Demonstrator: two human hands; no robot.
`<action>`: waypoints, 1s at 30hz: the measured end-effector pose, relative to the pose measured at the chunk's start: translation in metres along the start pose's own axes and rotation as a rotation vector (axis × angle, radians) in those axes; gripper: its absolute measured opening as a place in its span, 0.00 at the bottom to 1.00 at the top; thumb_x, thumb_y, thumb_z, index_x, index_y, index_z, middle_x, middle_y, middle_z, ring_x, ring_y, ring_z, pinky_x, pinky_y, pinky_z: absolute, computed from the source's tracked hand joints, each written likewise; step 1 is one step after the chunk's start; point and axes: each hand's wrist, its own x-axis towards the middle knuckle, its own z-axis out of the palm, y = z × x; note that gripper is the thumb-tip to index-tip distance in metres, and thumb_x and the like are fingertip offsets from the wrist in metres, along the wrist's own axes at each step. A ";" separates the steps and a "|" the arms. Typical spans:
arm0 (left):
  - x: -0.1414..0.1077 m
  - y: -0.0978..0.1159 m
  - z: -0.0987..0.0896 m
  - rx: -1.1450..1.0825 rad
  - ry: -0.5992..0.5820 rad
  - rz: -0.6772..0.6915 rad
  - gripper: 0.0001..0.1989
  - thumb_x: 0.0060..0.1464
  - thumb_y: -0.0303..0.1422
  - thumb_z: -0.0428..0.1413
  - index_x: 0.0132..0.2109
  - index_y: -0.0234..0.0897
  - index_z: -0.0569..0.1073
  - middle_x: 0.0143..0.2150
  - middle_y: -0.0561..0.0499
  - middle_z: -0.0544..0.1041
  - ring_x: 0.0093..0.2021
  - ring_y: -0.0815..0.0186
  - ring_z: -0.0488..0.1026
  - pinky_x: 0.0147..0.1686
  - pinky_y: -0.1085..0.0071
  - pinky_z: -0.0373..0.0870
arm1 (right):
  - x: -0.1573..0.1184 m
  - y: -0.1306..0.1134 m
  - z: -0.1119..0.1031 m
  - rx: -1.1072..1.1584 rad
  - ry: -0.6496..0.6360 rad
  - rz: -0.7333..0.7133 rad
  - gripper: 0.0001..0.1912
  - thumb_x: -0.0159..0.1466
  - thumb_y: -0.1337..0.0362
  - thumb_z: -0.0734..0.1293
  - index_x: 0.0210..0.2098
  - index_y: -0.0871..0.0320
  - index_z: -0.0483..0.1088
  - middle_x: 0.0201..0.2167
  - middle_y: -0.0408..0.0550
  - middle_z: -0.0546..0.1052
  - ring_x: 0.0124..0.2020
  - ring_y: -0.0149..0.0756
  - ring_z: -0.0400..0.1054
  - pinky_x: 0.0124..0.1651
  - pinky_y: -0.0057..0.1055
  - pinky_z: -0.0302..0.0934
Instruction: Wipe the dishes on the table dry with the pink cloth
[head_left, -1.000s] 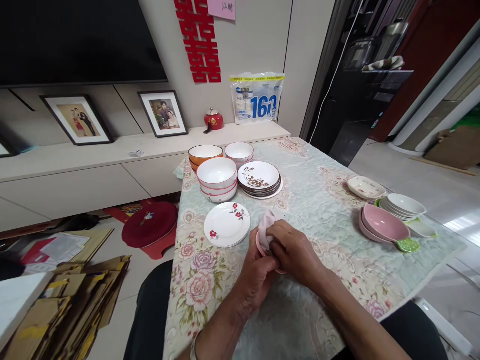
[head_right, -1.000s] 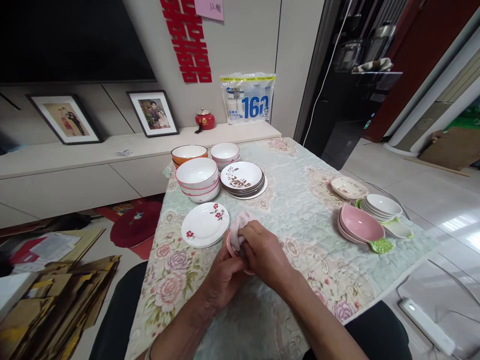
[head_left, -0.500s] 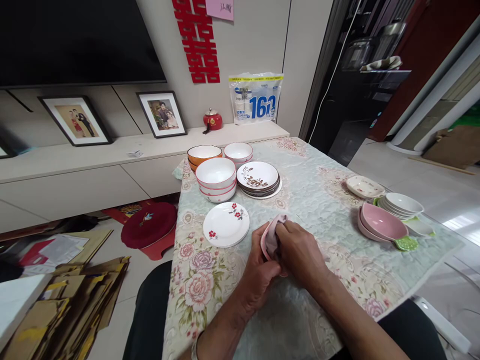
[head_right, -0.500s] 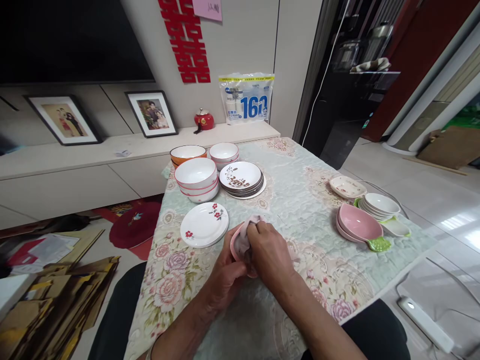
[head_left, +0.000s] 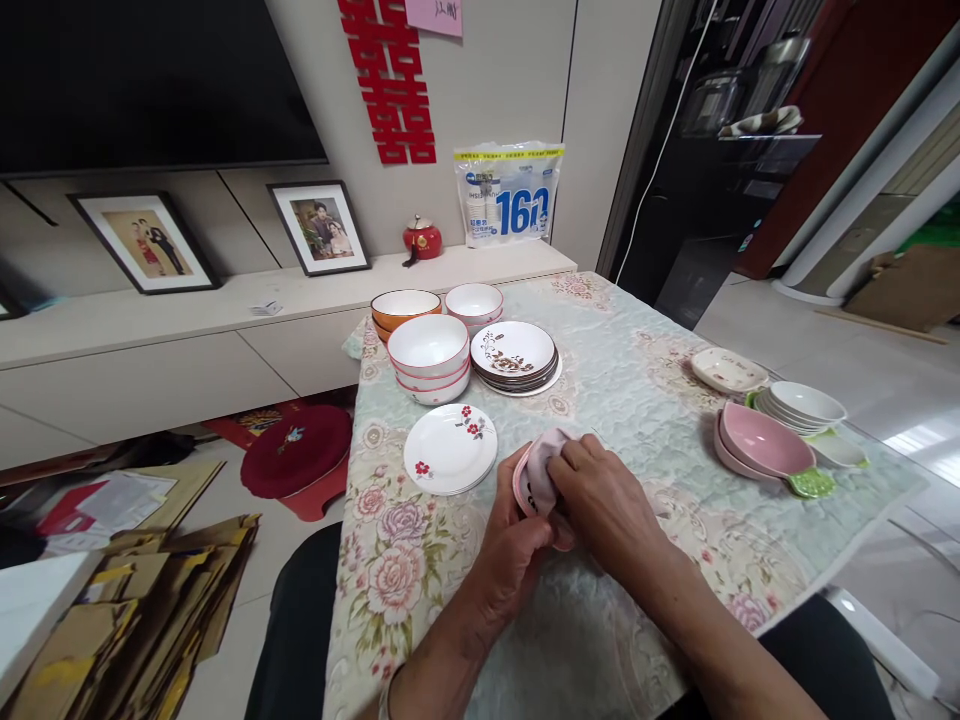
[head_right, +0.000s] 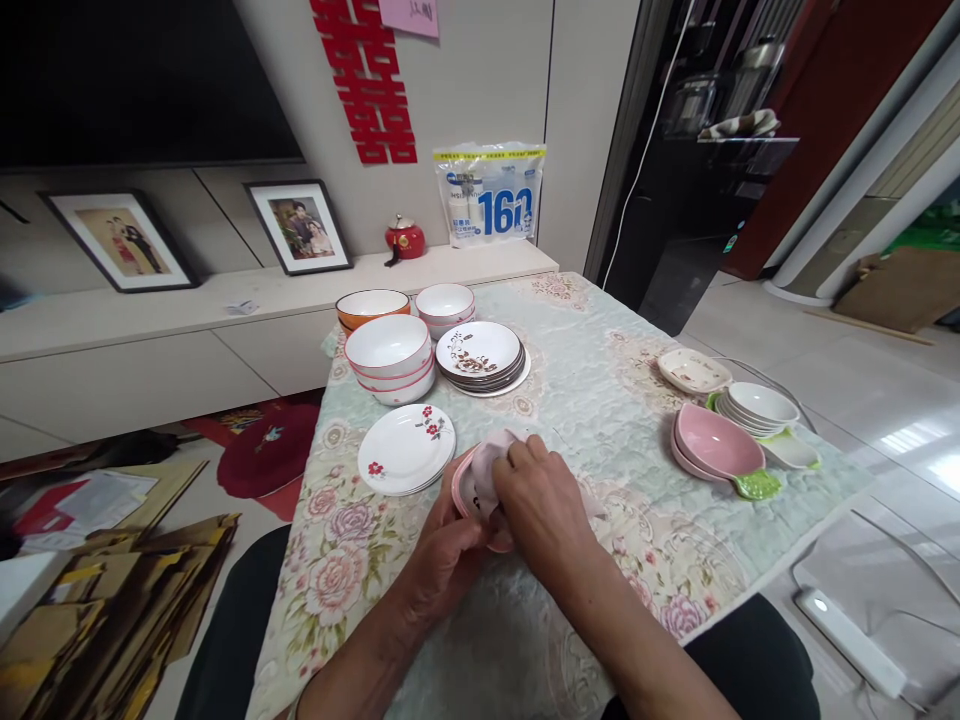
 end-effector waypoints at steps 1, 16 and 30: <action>-0.001 0.000 0.001 0.010 0.002 -0.017 0.41 0.34 0.17 0.53 0.59 0.43 0.64 0.40 0.53 0.73 0.32 0.69 0.66 0.28 0.75 0.64 | 0.001 -0.002 0.003 -0.046 0.040 0.048 0.08 0.55 0.76 0.65 0.31 0.58 0.67 0.33 0.51 0.71 0.37 0.43 0.63 0.34 0.33 0.54; 0.004 0.000 -0.007 -0.078 0.000 -0.001 0.37 0.33 0.17 0.51 0.56 0.39 0.67 0.44 0.49 0.74 0.36 0.64 0.71 0.29 0.72 0.67 | 0.003 0.007 -0.008 0.480 -0.113 -0.161 0.11 0.57 0.78 0.62 0.25 0.57 0.63 0.29 0.42 0.68 0.30 0.30 0.62 0.32 0.26 0.52; 0.005 -0.002 -0.014 -0.196 -0.036 0.050 0.32 0.43 0.18 0.55 0.57 0.42 0.66 0.46 0.50 0.75 0.42 0.66 0.72 0.39 0.71 0.69 | 0.008 -0.001 0.002 0.660 -0.011 -0.082 0.07 0.64 0.74 0.61 0.38 0.56 0.65 0.35 0.43 0.71 0.34 0.32 0.63 0.37 0.27 0.55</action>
